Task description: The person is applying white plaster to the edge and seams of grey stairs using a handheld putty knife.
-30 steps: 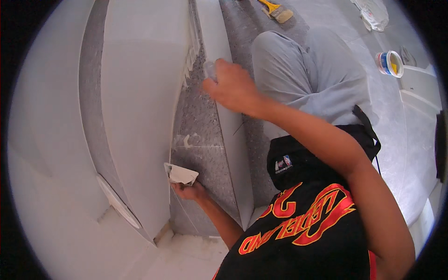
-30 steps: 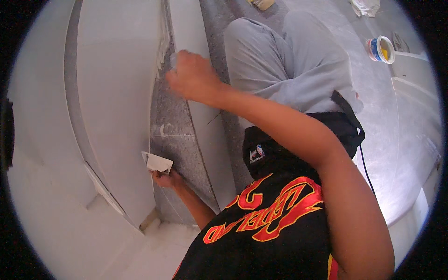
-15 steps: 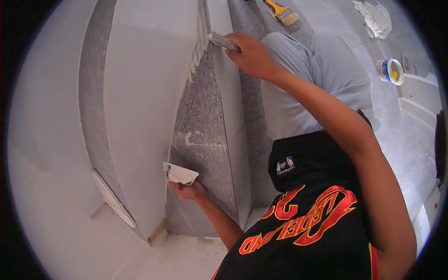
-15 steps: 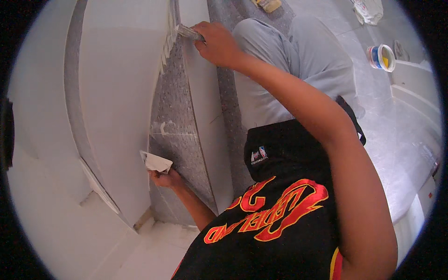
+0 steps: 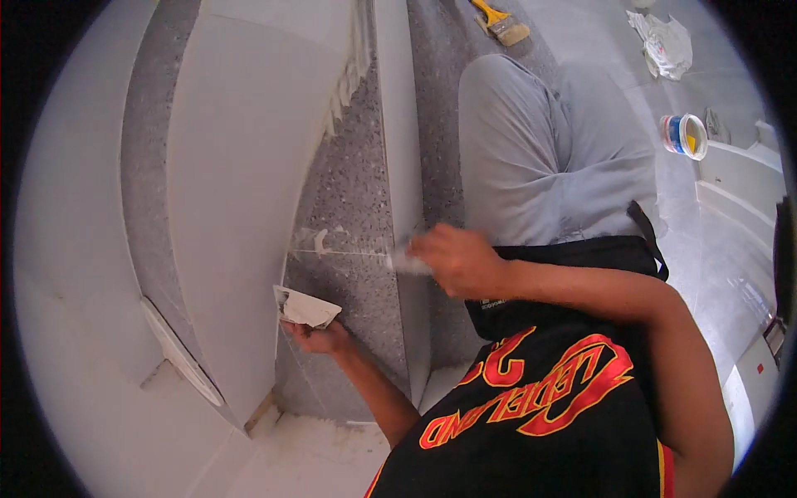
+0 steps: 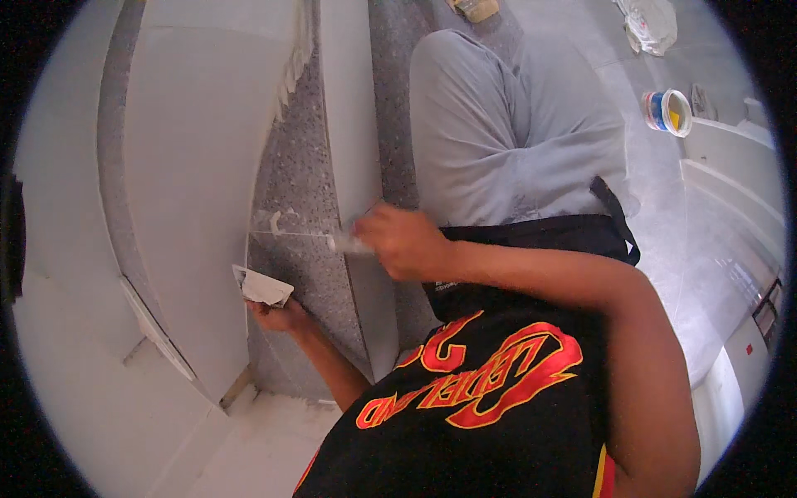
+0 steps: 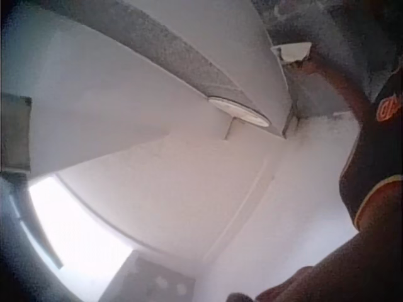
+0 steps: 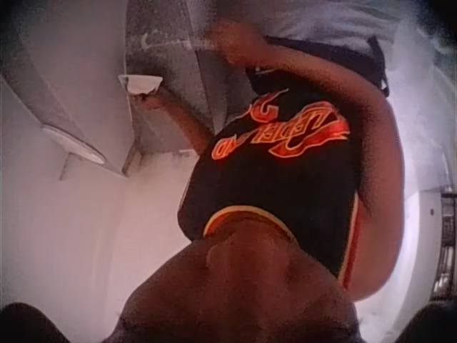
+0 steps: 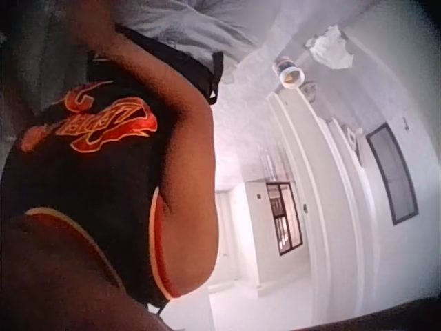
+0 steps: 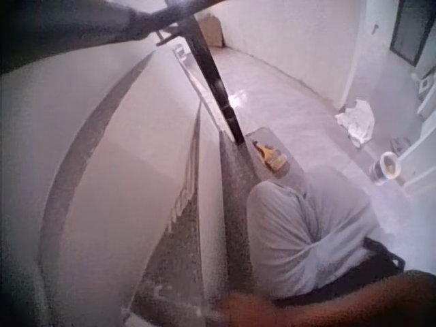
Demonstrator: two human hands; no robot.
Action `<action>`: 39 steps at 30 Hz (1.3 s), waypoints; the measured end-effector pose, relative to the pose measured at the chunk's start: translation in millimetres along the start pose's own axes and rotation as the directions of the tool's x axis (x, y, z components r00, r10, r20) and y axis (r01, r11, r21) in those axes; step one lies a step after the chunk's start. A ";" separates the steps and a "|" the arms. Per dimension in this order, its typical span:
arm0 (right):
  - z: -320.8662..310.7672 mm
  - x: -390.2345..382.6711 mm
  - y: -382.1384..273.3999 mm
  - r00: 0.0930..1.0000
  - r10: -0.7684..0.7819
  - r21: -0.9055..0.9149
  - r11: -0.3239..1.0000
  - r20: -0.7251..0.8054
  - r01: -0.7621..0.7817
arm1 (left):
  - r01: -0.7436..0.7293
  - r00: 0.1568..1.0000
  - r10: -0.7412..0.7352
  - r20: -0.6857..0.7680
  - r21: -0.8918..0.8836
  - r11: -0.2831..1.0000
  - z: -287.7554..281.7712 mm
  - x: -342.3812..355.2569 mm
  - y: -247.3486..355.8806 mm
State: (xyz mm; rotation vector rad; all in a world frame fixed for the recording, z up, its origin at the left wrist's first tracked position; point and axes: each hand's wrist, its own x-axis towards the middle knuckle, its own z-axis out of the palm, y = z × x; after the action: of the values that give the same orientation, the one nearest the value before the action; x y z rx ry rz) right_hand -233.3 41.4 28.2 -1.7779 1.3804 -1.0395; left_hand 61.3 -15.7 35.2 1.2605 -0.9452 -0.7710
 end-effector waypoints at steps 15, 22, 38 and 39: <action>-95.0 15.2 0.9 0.995 -0.070 0.053 0.996 -0.076 0.075 | 0.192 0.973 -0.161 0.167 -0.190 0.963 75.6 -32.4 23.5; -156.0 38.5 -7.2 0.968 0.112 0.071 0.993 -0.225 -0.098 | 0.028 0.896 -0.045 0.441 0.044 0.999 95.5 -42.5 27.6; -286.4 -6.1 -74.3 0.764 0.125 -0.130 0.956 -0.634 -0.264 | 0.255 0.743 -0.126 0.658 -0.104 0.961 139.6 -33.0 63.1; -296.8 -14.3 -77.7 0.738 0.129 -0.138 0.947 -0.662 -0.289 | 0.199 0.711 -0.111 0.695 -0.048 0.979 145.0 -33.6 73.9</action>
State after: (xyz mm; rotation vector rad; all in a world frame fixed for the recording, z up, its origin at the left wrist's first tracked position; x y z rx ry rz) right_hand -461.0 66.5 232.9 -1.3994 2.1511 -1.4955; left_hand -86.0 -35.8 109.5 0.9464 -1.3729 -1.4779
